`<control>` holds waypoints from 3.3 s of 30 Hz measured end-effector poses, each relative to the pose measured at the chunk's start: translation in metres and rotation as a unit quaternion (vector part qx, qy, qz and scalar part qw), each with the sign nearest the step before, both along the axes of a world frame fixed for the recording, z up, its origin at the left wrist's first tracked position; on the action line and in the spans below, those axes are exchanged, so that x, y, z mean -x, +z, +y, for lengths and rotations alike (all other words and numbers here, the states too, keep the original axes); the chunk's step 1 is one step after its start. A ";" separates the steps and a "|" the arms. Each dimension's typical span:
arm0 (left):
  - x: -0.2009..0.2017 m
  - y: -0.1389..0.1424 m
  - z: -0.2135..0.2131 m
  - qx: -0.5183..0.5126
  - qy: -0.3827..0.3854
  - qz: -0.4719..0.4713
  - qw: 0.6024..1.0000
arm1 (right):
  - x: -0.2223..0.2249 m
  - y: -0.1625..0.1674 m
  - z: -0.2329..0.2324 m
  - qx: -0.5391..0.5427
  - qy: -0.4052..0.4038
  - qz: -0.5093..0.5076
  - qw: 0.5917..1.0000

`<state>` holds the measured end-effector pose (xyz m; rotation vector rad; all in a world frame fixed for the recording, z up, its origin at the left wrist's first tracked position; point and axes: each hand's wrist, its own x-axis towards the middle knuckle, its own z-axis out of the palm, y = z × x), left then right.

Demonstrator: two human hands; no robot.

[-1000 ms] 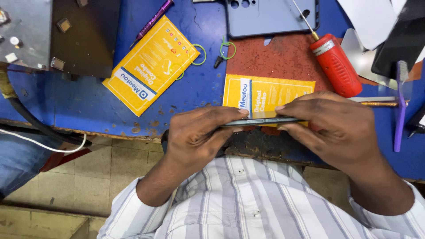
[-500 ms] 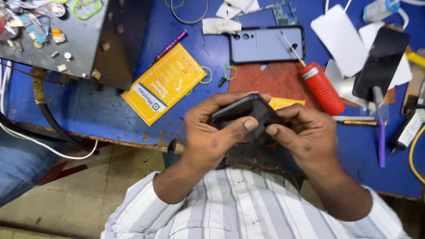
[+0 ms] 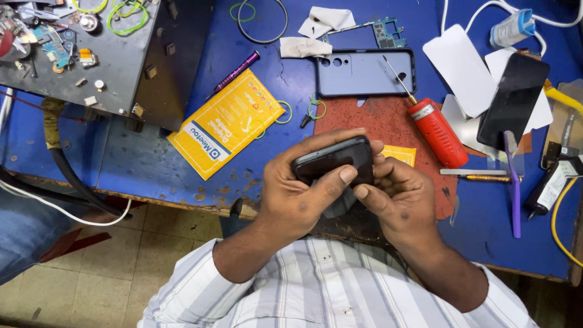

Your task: The person uses a utility knife to pry open a smartphone chassis, then secures the device with multiple rubber bands. They repeat the rubber band securing process on a second smartphone. The work occurs on a cluttered blue workbench with tools and phone parts visible.

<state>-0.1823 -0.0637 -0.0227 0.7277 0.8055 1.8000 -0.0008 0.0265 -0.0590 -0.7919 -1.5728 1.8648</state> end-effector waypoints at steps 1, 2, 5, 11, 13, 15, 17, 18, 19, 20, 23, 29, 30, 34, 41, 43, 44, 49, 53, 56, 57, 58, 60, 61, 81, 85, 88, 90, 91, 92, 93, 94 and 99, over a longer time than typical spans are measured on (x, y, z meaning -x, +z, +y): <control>0.001 -0.001 -0.001 0.000 -0.001 -0.003 1.000 | 0.001 0.001 0.000 0.002 0.000 0.003 1.000; 0.002 -0.001 -0.001 -0.001 -0.002 -0.006 1.000 | 0.002 0.003 0.000 0.003 0.000 0.006 1.000; 0.006 -0.004 -0.004 0.006 -0.008 0.000 1.000 | 0.005 0.011 0.005 0.030 0.028 -0.003 0.999; 0.013 -0.013 -0.007 -0.046 -0.042 0.018 0.998 | 0.009 0.039 0.010 -0.120 0.053 -0.014 0.991; 0.014 -0.016 -0.006 -0.076 -0.057 0.033 0.995 | 0.012 0.046 0.007 -0.150 0.061 -0.010 0.987; 0.013 -0.019 -0.005 -0.092 -0.067 0.037 0.993 | 0.015 0.048 0.004 -0.166 0.054 -0.028 0.984; 0.012 -0.022 -0.005 -0.089 -0.073 0.022 0.993 | 0.018 0.048 0.002 -0.168 0.034 -0.069 0.983; 0.012 -0.023 -0.006 -0.084 -0.074 0.017 0.994 | 0.019 0.047 0.001 -0.171 0.036 -0.060 0.983; 0.012 -0.024 -0.007 -0.079 -0.075 0.012 0.994 | 0.019 0.046 0.001 -0.175 0.038 -0.052 0.982; 0.012 -0.024 -0.008 -0.076 -0.076 0.014 0.994 | 0.019 0.044 0.001 -0.179 0.041 -0.044 0.982; 0.011 -0.025 -0.008 -0.077 -0.077 0.010 0.994 | 0.018 0.041 0.000 -0.141 0.034 -0.035 0.989; 0.013 -0.016 -0.009 -0.045 -0.092 0.014 0.995 | 0.015 0.033 -0.002 -0.102 0.030 -0.012 0.994; 0.013 -0.014 -0.010 -0.039 -0.095 0.024 0.994 | 0.014 0.031 -0.002 -0.097 0.029 -0.012 0.995; 0.012 -0.010 -0.013 -0.021 -0.095 0.068 0.993 | 0.013 0.025 -0.004 -0.030 0.031 -0.007 0.999; 0.016 -0.016 -0.032 -0.001 -0.038 0.189 0.981 | 0.021 0.031 0.001 0.126 0.137 -0.023 0.982; 0.022 -0.017 -0.043 0.026 -0.026 0.157 0.987 | 0.019 0.042 0.015 -0.053 0.160 -0.075 0.983; 0.025 -0.016 -0.049 0.055 -0.023 0.109 0.992 | 0.018 0.047 0.024 -0.140 0.171 -0.101 0.970; 0.041 -0.011 -0.067 0.058 0.072 0.062 0.994 | 0.043 0.056 0.063 -0.419 0.085 -0.237 0.872; 0.050 -0.005 -0.073 0.064 0.117 0.105 0.986 | 0.083 0.056 0.071 -0.474 0.129 -0.232 0.840; 0.055 -0.001 -0.076 0.079 0.136 0.117 0.981 | 0.110 0.051 0.063 -0.440 0.168 -0.250 0.846; 0.057 -0.001 -0.076 0.085 0.140 0.119 0.979 | 0.120 0.047 0.059 -0.485 0.174 -0.231 0.825; 0.058 -0.002 -0.076 0.088 0.137 0.117 0.980 | 0.129 0.041 0.054 -0.528 0.179 -0.211 0.803; 0.061 -0.004 -0.074 0.095 0.131 0.113 0.980 | 0.142 0.031 0.047 -0.599 0.188 -0.211 0.749; 0.062 -0.005 -0.074 0.091 0.127 0.101 0.983 | 0.147 0.026 0.045 -0.628 0.192 -0.230 0.718; 0.076 -0.008 -0.071 0.060 0.060 0.087 0.993 | 0.175 0.029 0.050 -0.635 0.260 -0.288 0.668; 0.078 -0.003 -0.069 0.042 0.047 0.053 0.997 | 0.154 0.056 0.054 -0.482 0.287 -0.215 0.799; 0.079 -0.001 -0.070 0.039 0.027 0.119 0.992 | 0.134 0.068 0.056 -0.313 0.356 -0.135 0.870; 0.077 -0.002 -0.068 0.023 0.021 0.212 0.977 | 0.122 0.072 0.057 -0.259 0.373 -0.098 0.885; 0.076 -0.002 -0.068 0.033 0.009 0.201 0.979 | 0.117 0.072 0.057 -0.248 0.371 -0.098 0.890; 0.074 -0.003 -0.068 0.045 -0.002 0.188 0.981 | 0.111 0.071 0.057 -0.235 0.369 -0.098 0.894; 0.072 -0.004 -0.068 0.057 -0.012 0.175 0.983 | 0.104 0.071 0.057 -0.187 0.366 -0.062 0.910; 0.070 -0.005 -0.067 0.055 -0.003 0.198 0.979 | 0.097 0.071 0.057 -0.138 0.363 -0.025 0.921; 0.062 -0.004 -0.064 0.015 -0.005 0.265 0.964 | 0.079 0.073 0.052 0.130 0.364 0.196 0.901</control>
